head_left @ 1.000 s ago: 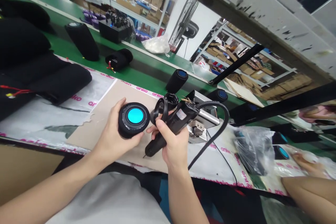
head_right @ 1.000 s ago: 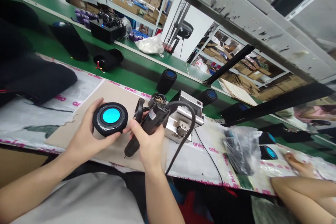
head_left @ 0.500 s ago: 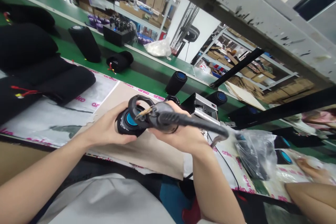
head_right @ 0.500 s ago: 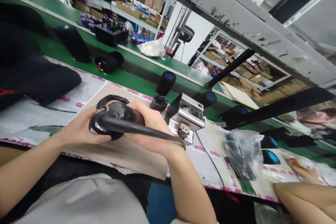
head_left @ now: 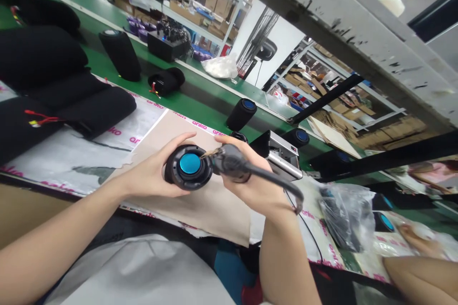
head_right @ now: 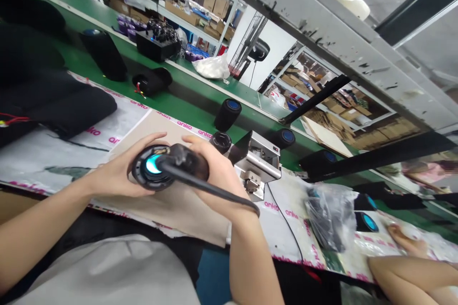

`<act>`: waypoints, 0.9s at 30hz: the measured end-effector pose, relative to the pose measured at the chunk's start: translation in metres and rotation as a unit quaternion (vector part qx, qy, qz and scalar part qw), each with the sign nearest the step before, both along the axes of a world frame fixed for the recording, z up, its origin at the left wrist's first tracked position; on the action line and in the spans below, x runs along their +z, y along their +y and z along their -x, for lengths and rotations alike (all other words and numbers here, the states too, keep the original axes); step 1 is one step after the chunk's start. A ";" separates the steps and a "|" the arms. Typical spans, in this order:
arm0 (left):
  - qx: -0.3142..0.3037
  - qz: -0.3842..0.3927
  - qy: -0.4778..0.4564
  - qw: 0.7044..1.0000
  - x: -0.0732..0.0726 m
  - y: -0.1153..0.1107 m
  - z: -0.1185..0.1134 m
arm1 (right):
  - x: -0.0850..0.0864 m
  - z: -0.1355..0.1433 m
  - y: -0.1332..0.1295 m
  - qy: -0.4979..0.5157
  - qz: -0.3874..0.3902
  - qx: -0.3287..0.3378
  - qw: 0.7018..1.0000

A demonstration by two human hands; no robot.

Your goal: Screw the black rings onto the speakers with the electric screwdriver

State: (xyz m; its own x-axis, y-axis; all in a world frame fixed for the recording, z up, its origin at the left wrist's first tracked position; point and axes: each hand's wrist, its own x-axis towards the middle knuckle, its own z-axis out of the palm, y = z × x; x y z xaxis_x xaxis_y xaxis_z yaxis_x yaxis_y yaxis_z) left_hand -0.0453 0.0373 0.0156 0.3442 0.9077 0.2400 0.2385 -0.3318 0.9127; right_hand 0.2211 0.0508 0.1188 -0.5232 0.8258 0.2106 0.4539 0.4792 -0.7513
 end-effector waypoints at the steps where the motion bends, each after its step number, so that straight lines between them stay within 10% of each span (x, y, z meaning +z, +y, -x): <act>1: 0.004 -0.002 0.003 1.000 0.000 0.000 0.000 | -0.007 0.000 -0.008 0.028 -0.004 -0.053 0.998; 10: 0.009 0.003 -0.011 1.000 0.005 0.001 -0.005 | -0.053 0.044 -0.061 0.123 0.051 -0.215 0.967; 20: -0.026 -0.061 -0.029 0.997 -0.001 0.006 0.000 | -0.049 0.031 -0.042 0.228 0.112 -0.227 0.940; 27: -0.016 -0.004 -0.043 0.999 -0.001 0.003 -0.004 | -0.029 0.012 0.004 0.249 0.230 0.005 0.941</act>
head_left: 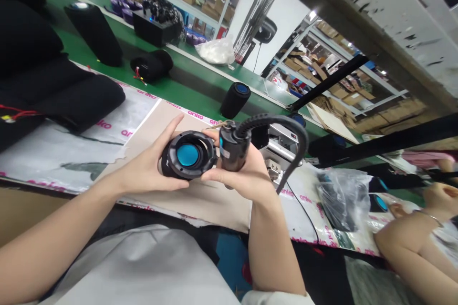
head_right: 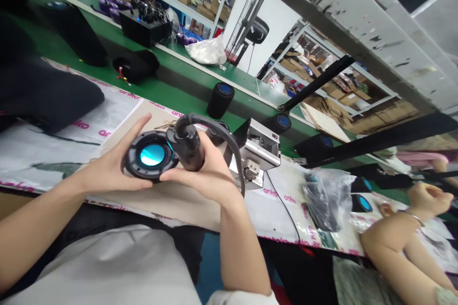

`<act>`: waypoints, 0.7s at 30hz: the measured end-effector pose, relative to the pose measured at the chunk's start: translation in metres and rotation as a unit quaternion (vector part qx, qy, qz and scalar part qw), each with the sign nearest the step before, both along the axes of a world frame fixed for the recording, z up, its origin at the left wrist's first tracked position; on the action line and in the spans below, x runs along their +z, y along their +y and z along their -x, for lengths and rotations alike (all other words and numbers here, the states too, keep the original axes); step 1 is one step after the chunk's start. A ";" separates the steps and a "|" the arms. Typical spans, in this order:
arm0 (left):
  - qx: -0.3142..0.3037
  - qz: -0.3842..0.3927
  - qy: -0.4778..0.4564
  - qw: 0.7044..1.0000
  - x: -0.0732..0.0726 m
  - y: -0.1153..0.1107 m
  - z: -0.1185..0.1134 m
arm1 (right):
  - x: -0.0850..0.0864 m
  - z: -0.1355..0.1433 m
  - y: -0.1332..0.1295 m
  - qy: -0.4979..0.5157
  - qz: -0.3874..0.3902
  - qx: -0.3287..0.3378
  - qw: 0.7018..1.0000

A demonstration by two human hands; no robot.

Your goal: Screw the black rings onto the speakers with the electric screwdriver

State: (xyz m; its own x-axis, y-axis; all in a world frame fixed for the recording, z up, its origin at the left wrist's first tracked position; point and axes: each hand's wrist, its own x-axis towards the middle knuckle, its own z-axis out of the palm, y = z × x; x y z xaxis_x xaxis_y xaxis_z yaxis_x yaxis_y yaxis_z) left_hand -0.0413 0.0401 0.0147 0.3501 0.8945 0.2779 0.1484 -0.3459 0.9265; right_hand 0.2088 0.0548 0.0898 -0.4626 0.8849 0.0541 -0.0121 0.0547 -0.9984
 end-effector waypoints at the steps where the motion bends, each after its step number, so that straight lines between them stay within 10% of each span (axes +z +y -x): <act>1: 0.001 0.002 -0.001 1.000 0.000 -0.001 -0.001 | -0.002 -0.002 0.006 -0.017 -0.006 0.018 1.000; 21: 0.016 -0.001 -0.004 1.000 -0.002 -0.002 -0.004 | -0.020 0.004 -0.011 -0.100 -0.061 -0.058 0.991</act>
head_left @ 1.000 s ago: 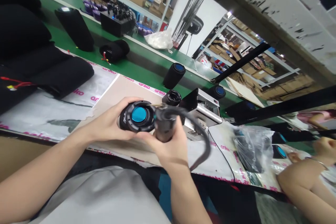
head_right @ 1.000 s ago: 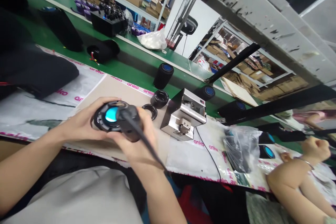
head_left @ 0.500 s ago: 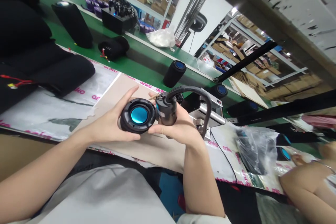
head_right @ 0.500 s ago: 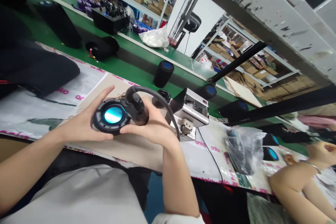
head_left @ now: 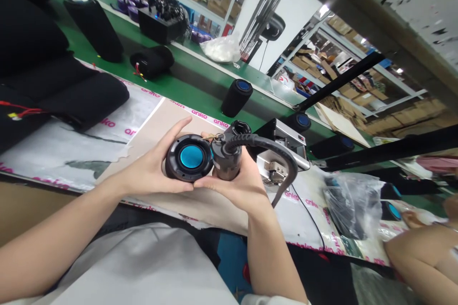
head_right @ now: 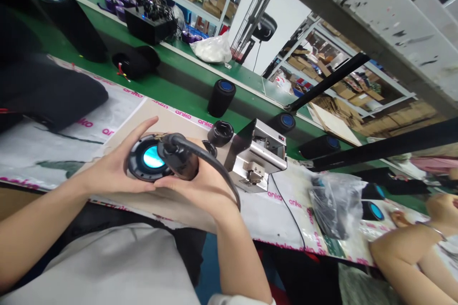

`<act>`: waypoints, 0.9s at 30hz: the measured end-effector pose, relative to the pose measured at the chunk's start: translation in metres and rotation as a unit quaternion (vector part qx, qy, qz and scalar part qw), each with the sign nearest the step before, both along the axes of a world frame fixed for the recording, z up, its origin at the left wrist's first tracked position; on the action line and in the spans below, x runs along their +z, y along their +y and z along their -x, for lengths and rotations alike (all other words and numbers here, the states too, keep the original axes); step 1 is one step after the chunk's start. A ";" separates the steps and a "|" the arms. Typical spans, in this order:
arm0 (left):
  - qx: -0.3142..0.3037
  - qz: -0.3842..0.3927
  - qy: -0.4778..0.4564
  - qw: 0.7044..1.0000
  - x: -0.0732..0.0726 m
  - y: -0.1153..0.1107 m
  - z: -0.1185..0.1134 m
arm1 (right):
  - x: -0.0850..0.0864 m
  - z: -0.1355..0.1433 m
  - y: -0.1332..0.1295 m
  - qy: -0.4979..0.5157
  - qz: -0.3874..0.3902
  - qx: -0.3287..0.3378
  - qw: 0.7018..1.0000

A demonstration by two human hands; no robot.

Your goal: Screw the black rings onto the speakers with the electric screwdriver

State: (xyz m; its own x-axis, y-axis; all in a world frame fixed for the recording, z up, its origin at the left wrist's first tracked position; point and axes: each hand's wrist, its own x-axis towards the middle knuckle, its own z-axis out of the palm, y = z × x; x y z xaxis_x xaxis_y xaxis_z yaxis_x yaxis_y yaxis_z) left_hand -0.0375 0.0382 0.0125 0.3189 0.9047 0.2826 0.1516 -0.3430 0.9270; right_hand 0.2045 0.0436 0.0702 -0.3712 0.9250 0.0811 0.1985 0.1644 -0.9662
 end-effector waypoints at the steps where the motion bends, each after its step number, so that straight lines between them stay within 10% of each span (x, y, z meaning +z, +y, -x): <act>1: -0.002 0.004 -0.003 1.000 0.000 0.000 0.000 | 0.000 0.000 0.000 -0.004 0.004 -0.007 1.000; 17: 0.034 -0.043 -0.050 0.997 -0.008 0.001 -0.004 | 0.018 0.002 0.014 -0.049 0.031 0.051 0.997; 22: 0.062 -0.108 -0.006 0.992 -0.008 -0.001 -0.005 | 0.024 -0.025 -0.004 0.066 0.003 -0.123 0.990; 27: 0.081 -0.092 0.019 0.992 -0.010 -0.006 0.001 | 0.039 -0.083 -0.030 0.337 -0.150 -0.313 0.875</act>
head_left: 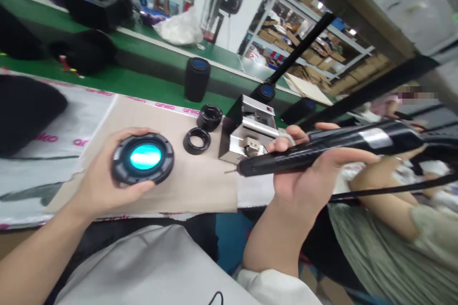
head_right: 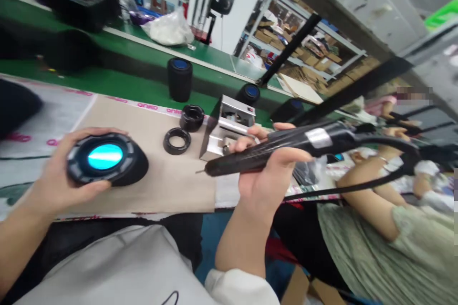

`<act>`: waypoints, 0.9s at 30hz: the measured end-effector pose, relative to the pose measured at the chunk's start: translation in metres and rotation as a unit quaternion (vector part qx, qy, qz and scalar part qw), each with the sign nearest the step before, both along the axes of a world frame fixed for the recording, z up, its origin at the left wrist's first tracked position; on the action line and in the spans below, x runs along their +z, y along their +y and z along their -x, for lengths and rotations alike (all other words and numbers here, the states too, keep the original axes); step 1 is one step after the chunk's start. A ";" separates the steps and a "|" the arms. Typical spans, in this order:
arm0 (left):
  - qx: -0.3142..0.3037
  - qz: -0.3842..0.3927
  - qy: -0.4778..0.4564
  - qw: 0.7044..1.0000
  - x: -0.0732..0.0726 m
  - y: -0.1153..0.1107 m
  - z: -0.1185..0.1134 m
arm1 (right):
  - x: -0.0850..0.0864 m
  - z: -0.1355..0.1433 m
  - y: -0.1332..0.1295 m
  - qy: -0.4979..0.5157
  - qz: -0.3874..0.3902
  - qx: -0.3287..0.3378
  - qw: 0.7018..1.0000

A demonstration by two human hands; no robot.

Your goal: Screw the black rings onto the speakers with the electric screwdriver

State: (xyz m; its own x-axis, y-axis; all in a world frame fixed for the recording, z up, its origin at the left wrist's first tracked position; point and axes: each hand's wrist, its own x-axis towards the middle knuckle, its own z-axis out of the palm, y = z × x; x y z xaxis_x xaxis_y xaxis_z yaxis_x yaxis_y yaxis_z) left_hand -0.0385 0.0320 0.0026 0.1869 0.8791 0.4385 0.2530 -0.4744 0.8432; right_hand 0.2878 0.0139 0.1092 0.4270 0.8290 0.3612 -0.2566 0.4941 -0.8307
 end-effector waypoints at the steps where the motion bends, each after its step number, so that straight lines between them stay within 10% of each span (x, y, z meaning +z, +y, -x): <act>1: 0.011 0.005 0.014 1.000 0.000 -0.001 0.000 | 0.002 -0.010 -0.004 0.022 -0.026 -0.042 0.999; 5: -0.001 -0.001 0.074 0.997 0.003 -0.003 -0.016 | 0.010 -0.031 -0.008 -0.020 -0.042 -0.127 0.991; 14: -0.190 0.033 -0.001 0.981 0.006 0.009 -0.099 | -0.005 -0.035 0.062 -0.145 -0.070 -0.051 0.986; 27: -0.189 0.024 0.004 0.982 0.004 0.016 -0.109 | -0.020 -0.024 0.061 -0.111 -0.041 -0.018 0.993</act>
State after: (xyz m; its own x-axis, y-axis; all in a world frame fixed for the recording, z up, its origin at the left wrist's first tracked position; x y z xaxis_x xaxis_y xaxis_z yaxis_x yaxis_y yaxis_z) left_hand 0.0706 0.0475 0.0067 0.5063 0.7663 0.3956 0.0734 -0.4954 0.8656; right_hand 0.3118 0.0754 0.0894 0.3590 0.7781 0.5155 -0.0524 0.5682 -0.8212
